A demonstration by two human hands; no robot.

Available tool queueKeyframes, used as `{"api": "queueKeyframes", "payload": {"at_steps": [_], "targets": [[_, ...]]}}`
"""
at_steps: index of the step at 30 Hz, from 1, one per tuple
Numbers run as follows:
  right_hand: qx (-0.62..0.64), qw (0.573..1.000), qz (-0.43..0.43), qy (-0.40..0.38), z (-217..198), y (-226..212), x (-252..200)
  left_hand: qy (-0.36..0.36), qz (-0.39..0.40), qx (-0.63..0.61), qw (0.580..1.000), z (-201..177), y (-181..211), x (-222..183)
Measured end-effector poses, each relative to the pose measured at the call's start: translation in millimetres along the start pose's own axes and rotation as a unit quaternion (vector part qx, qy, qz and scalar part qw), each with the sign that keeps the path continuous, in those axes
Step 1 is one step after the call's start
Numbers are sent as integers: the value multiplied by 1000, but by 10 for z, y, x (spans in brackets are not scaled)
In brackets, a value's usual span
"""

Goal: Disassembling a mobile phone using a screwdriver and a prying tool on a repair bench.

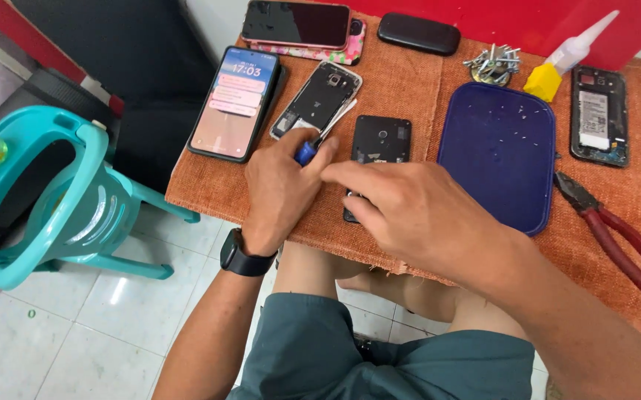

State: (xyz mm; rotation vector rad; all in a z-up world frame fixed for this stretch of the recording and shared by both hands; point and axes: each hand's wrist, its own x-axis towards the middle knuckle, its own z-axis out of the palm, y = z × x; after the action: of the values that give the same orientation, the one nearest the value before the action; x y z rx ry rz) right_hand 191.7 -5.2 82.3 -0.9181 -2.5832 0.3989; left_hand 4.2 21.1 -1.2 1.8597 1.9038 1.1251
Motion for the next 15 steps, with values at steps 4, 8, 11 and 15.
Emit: {"api": "queueKeyframes", "payload": {"at_steps": [4, 8, 11, 15], "targets": [[-63, 996, -11, 59, -10, -21, 22, -21, -22, 9, 999, -33, 45, -9], [30, 999, -22, 5, 35, -29, 54, -7, -11, -76, 997, -51, -15, -12], [-26, 998, -33, 55, 43, -7, 38, -4, 13, -107, 994, -55, -2, -23], [101, 993, -62, -20, -80, -101, 51, -13, 26, -139, 990, -74, -14, -25]]}}
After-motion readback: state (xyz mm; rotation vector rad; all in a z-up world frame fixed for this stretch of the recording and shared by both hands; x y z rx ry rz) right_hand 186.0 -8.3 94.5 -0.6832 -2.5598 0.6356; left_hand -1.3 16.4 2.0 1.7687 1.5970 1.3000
